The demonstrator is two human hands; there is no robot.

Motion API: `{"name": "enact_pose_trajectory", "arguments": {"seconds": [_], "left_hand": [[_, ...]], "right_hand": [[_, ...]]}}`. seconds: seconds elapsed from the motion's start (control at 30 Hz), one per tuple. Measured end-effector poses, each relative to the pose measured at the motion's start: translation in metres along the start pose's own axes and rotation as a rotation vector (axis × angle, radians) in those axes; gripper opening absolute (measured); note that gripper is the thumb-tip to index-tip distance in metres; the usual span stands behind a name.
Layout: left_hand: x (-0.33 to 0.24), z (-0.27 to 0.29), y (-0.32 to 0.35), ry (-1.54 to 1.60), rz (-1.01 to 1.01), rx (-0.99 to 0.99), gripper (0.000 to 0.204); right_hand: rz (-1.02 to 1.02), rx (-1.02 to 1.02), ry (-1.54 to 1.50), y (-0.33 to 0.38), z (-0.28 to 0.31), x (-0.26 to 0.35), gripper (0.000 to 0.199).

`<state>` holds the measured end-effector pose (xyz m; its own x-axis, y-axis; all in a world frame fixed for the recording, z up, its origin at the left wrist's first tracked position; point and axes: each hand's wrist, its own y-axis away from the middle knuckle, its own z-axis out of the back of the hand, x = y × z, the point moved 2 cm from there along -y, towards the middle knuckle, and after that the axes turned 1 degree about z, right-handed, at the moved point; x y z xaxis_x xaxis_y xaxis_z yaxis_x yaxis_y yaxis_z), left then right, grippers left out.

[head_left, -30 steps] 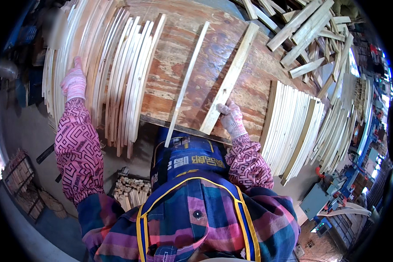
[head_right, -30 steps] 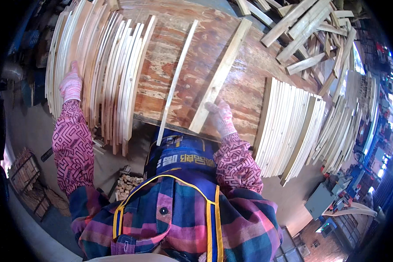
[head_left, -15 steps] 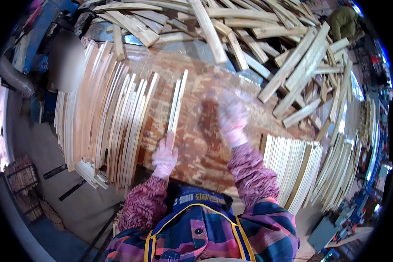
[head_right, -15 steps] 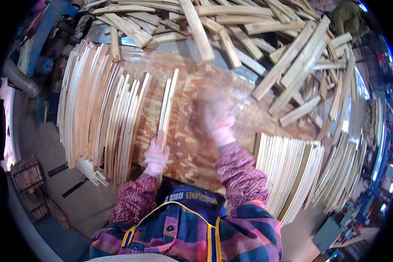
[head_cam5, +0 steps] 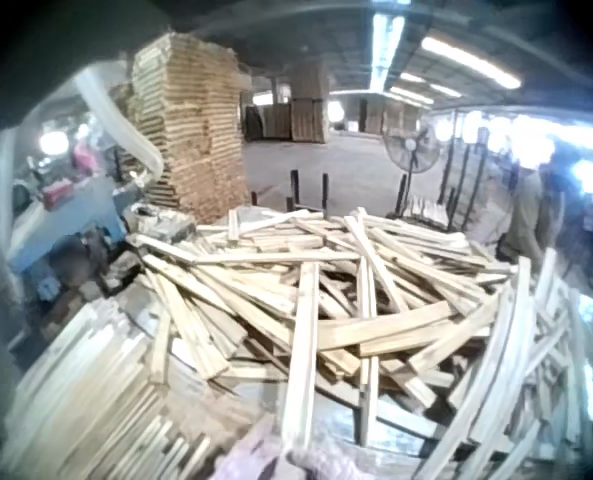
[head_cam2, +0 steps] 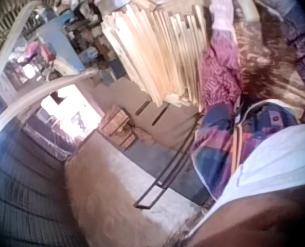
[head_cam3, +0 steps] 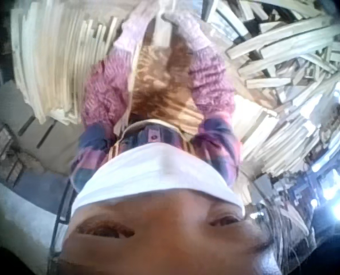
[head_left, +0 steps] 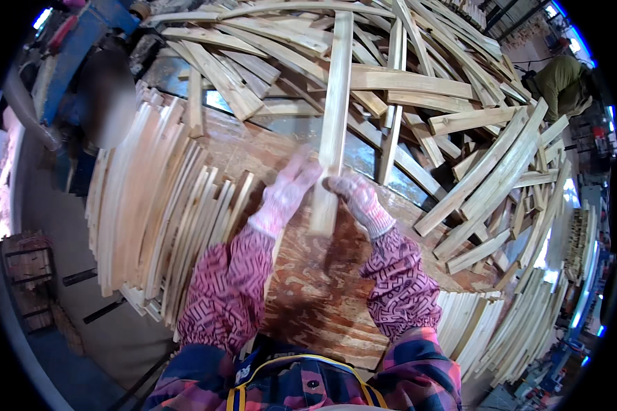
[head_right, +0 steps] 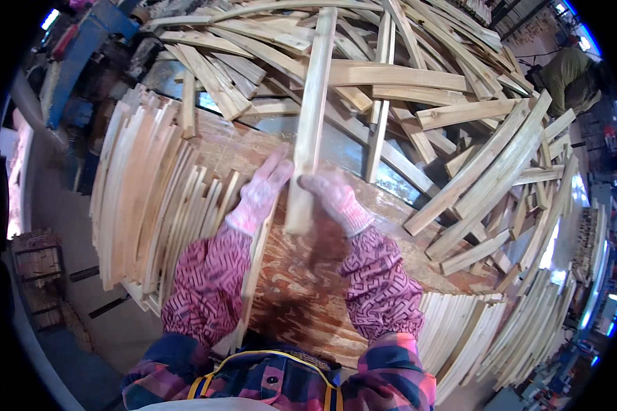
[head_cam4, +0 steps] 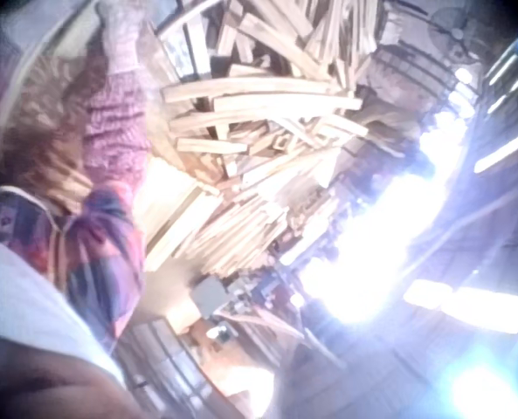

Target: The person sorts and stacks thin wooden planks on a workbench. They pick up planks from a disorganized pile, align them, and place them into a neat stack. The person occasionally moves the stack to a different location on the bench.

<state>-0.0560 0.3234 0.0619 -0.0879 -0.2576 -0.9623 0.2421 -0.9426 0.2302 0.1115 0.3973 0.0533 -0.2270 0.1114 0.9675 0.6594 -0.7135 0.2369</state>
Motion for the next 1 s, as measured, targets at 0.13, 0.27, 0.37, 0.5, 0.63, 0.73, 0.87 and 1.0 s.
{"name": "enact_pose_trajectory", "arguments": {"seconds": [0.13, 0.27, 0.37, 0.5, 0.63, 0.73, 0.87, 1.0], "left_hand": [[0.006, -0.030, -0.022, 0.632, 0.274, 0.264, 0.050], [0.007, -0.012, 0.031, 0.389, 0.283, 0.163, 0.038], [0.024, -0.008, 0.100, -0.464, -0.260, -0.075, 0.051], [0.051, -0.004, 0.190, -0.605, -0.068, -0.342, 0.047], [0.073, 0.005, 0.244, -0.876, -0.136, -0.282, 0.053], [0.094, 0.010, 0.272, -0.854, -0.099, -0.163, 0.072], [0.115, 0.013, 0.275, -0.968, 0.137, -0.136, 0.074], [0.059, 0.016, 0.218, -1.019, -0.030, -0.231, 0.070]], "right_hand": [[-0.069, -0.524, 0.090, -0.019, 0.046, -0.010, 0.035], [0.276, -0.643, 0.827, -0.094, 0.052, 0.075, 0.036], [-0.009, -0.343, 1.059, -0.160, 0.030, 0.100, 0.048], [-0.168, -0.218, 1.151, -0.184, -0.003, 0.107, 0.067], [-0.081, -0.243, 1.089, -0.188, 0.007, 0.076, 0.062], [0.005, -0.352, 0.700, -0.181, 0.026, 0.055, 0.056], [-0.218, -0.101, 1.044, -0.156, -0.043, 0.088, 0.066], [-0.254, -0.267, 0.806, -0.144, -0.028, 0.069, 0.064]]}}
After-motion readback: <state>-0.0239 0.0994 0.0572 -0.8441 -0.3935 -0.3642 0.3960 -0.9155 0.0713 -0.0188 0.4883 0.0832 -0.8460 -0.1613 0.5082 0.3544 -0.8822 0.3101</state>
